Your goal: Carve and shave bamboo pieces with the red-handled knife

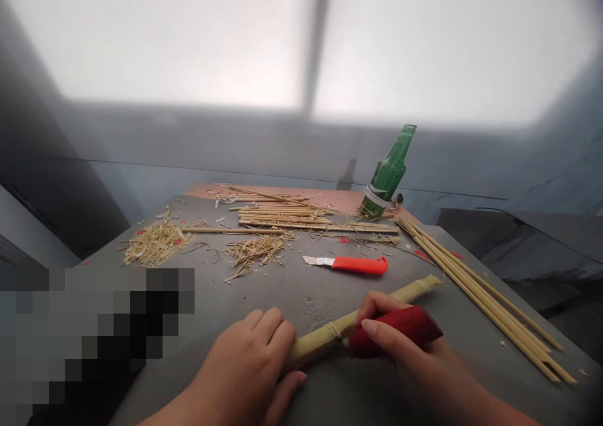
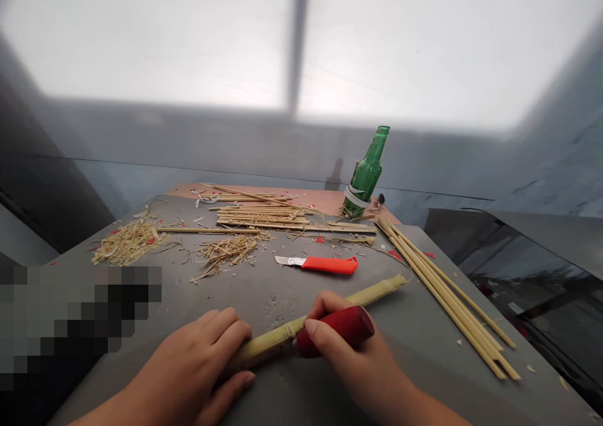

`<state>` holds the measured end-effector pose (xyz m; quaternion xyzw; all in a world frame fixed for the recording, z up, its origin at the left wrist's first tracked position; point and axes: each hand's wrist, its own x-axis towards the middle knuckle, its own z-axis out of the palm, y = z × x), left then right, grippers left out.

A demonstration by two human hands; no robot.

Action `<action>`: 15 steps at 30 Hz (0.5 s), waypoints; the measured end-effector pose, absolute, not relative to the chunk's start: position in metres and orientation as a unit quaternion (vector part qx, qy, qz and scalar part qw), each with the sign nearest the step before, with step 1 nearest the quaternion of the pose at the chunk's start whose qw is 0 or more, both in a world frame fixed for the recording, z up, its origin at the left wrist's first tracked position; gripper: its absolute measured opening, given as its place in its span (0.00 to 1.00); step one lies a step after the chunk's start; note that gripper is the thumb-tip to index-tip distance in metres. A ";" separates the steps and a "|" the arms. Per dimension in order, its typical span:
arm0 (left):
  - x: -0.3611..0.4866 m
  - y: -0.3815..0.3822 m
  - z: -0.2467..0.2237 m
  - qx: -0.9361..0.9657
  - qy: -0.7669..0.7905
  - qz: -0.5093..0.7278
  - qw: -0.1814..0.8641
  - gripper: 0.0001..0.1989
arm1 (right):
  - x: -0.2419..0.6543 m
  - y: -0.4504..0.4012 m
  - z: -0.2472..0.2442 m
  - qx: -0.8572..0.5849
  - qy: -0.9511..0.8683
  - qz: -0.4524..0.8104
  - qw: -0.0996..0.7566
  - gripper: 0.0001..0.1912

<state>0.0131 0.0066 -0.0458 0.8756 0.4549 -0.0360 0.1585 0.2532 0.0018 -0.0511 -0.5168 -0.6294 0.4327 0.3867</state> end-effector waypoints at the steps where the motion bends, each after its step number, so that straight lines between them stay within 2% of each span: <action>1: 0.013 0.006 -0.044 0.874 0.457 -0.038 0.159 0.10 | 0.254 0.002 -0.051 -0.519 -0.624 0.434 0.391 0.20; 9: 0.012 0.007 -0.039 0.880 0.455 -0.043 0.129 0.08 | 0.260 0.004 -0.051 -0.500 -0.553 0.481 0.461 0.19; 15: 0.008 0.010 -0.042 0.894 0.441 -0.030 0.068 0.13 | 0.258 0.003 -0.053 -0.491 -0.532 0.489 0.487 0.19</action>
